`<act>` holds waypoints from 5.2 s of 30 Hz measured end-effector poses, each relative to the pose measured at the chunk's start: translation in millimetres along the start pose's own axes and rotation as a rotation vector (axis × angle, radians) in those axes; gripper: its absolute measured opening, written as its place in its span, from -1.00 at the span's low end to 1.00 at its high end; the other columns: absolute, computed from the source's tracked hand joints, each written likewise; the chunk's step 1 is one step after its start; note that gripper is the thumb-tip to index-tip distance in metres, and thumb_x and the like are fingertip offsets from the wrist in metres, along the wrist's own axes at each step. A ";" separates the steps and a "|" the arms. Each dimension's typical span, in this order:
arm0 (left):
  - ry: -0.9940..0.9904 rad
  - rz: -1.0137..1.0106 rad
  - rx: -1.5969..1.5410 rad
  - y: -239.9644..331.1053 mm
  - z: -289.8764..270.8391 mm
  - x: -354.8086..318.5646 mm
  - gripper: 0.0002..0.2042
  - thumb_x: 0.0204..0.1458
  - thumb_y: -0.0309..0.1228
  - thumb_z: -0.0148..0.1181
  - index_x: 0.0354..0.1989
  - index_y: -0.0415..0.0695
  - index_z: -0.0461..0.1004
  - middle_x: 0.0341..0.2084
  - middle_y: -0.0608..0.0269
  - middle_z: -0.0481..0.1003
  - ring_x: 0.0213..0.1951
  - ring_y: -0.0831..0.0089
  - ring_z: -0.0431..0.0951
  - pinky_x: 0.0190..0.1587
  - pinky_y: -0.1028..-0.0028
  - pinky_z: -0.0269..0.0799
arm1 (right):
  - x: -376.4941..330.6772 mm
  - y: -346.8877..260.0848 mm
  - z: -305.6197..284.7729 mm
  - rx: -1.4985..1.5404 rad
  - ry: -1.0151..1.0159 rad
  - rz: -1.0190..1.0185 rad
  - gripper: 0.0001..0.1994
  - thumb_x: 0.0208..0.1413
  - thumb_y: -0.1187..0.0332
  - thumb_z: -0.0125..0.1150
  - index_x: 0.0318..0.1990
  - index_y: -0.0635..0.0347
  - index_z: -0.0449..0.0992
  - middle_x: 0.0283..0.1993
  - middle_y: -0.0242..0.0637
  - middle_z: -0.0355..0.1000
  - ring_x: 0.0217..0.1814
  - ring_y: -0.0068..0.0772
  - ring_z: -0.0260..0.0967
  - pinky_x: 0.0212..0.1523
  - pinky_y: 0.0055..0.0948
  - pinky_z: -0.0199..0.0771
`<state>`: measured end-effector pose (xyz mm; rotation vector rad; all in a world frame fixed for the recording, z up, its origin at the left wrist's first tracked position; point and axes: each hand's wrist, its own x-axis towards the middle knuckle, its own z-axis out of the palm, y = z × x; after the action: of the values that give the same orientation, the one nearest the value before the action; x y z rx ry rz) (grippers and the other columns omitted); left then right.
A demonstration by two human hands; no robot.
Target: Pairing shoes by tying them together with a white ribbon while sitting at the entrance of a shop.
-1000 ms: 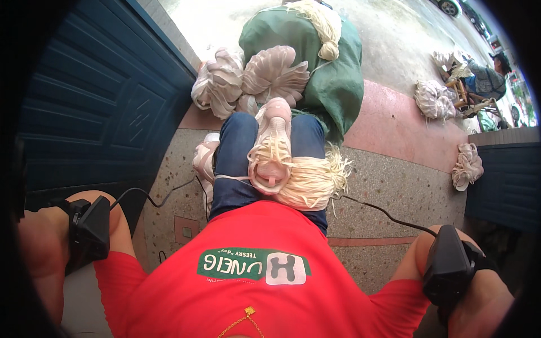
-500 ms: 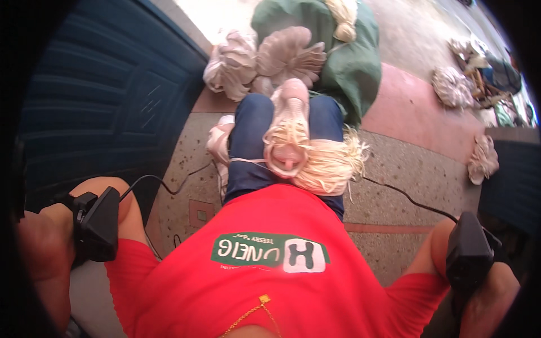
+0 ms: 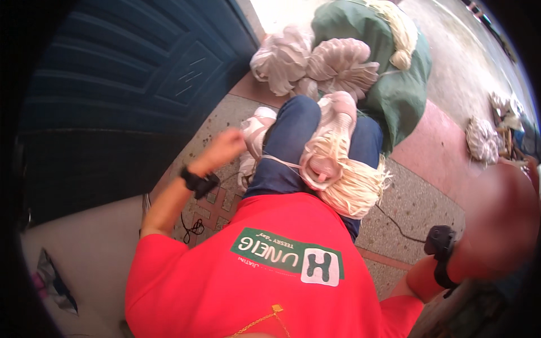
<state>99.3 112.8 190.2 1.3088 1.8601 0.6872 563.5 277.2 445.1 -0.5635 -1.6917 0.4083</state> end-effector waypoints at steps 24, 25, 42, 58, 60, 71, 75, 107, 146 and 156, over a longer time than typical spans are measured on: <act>0.404 -0.188 -0.239 -102.8 34.6 -62.0 -0.80 0.20 -0.50 0.10 -0.05 -0.23 0.54 -0.54 0.22 0.59 -0.54 0.46 0.60 -0.52 0.40 0.53 | -181.4 58.2 219.0 0.213 -1.131 0.481 -0.81 0.26 0.50 0.24 0.00 0.28 0.54 -0.18 -0.09 0.52 -0.23 -0.14 0.53 -0.21 -0.32 0.53; 0.436 -0.181 -0.289 -80.2 17.8 -61.3 -0.80 0.17 -0.49 0.10 -0.08 -0.26 0.54 -0.56 0.09 0.58 -0.59 0.37 0.61 -0.51 0.33 0.54 | -185.1 56.8 235.4 0.241 -1.194 0.401 -0.81 0.24 0.47 0.26 -0.02 0.28 0.55 -0.21 -0.07 0.51 -0.25 -0.06 0.53 -0.23 -0.27 0.53; 0.031 -0.075 -0.554 -64.1 -14.4 11.6 -0.67 0.34 -0.21 0.04 0.08 -0.22 0.46 -0.24 0.20 0.62 -0.23 0.48 0.62 -0.17 0.43 0.53 | -235.5 63.6 328.0 0.454 -0.908 0.892 -0.65 0.43 0.15 -0.01 0.02 0.27 0.50 -0.13 0.08 0.54 -0.06 0.07 0.51 0.02 -0.12 0.48; 0.195 0.080 -0.006 12.8 -100.7 -29.0 -0.59 0.24 -0.27 0.30 -0.62 -0.24 0.41 -0.67 0.42 0.36 -0.53 0.63 0.24 -0.49 0.38 0.18 | -212.7 70.7 197.6 1.246 -0.614 1.632 -0.51 0.41 0.18 0.09 0.33 0.36 0.33 0.24 -0.13 0.47 0.23 -0.23 0.47 0.32 -0.21 0.42; 0.142 0.164 -0.012 10.3 -87.2 -25.4 -0.68 0.22 -0.30 0.31 -0.50 -0.25 0.48 -0.65 0.38 0.39 -0.52 0.62 0.28 -0.45 0.39 0.24 | -217.8 98.3 168.6 1.350 -0.468 1.673 -0.51 0.41 0.22 0.08 0.34 0.36 0.31 0.25 -0.09 0.46 0.25 -0.18 0.47 0.34 -0.17 0.42; -0.380 0.451 -0.247 101.8 41.9 -18.3 -0.36 -0.08 -0.51 0.50 0.25 -0.12 0.40 0.05 0.13 0.44 -0.06 0.32 0.53 -0.12 0.40 0.50 | -206.5 185.3 123.8 1.406 0.017 1.518 -0.53 0.41 0.28 0.02 0.36 0.35 0.30 0.26 0.01 0.46 0.25 -0.04 0.49 0.35 -0.04 0.44; -0.365 0.657 -0.105 103.5 64.4 -5.6 -0.32 -0.12 -0.50 0.53 0.24 -0.10 0.37 0.17 0.06 0.40 0.13 0.15 0.52 0.04 0.32 0.51 | -193.7 181.9 116.0 1.427 -0.060 1.560 -0.54 0.44 0.24 -0.03 0.33 0.39 0.32 0.27 0.06 0.45 0.26 0.02 0.48 0.36 -0.01 0.43; -0.377 0.495 0.043 140.7 58.8 -24.5 -0.68 0.07 -0.64 0.34 0.02 -0.18 0.54 -0.18 0.21 0.55 -0.14 0.38 0.59 -0.08 0.39 0.50 | -308.5 90.4 126.2 1.136 0.264 2.153 -0.24 0.43 -0.17 -0.13 0.34 0.51 0.19 0.31 0.13 0.30 0.35 0.02 0.32 0.38 -0.12 0.36; -0.332 0.199 -0.190 99.5 94.3 44.7 -0.44 0.15 -0.60 0.31 0.36 -0.14 0.37 0.09 0.31 0.56 -0.06 0.58 0.54 0.02 0.50 0.50 | -300.9 233.1 179.1 0.570 0.039 1.948 -0.42 0.37 -0.13 0.04 0.31 0.12 0.41 0.22 -0.20 0.48 0.18 -0.14 0.43 0.16 -0.08 0.42; -0.366 0.094 -0.452 112.1 14.1 97.6 -0.39 0.17 -0.31 0.39 0.37 -0.21 0.32 -0.01 0.25 0.58 -0.14 0.53 0.61 -0.05 0.50 0.54 | -202.9 212.1 172.0 0.544 -0.110 1.770 -0.55 0.21 0.03 0.38 0.10 0.12 0.56 -0.04 -0.29 0.56 -0.15 -0.32 0.49 0.00 -0.23 0.50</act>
<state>152.2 242.3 242.4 1.1355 1.2662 0.8003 452.6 341.1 129.9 -1.5061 -0.6540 2.0535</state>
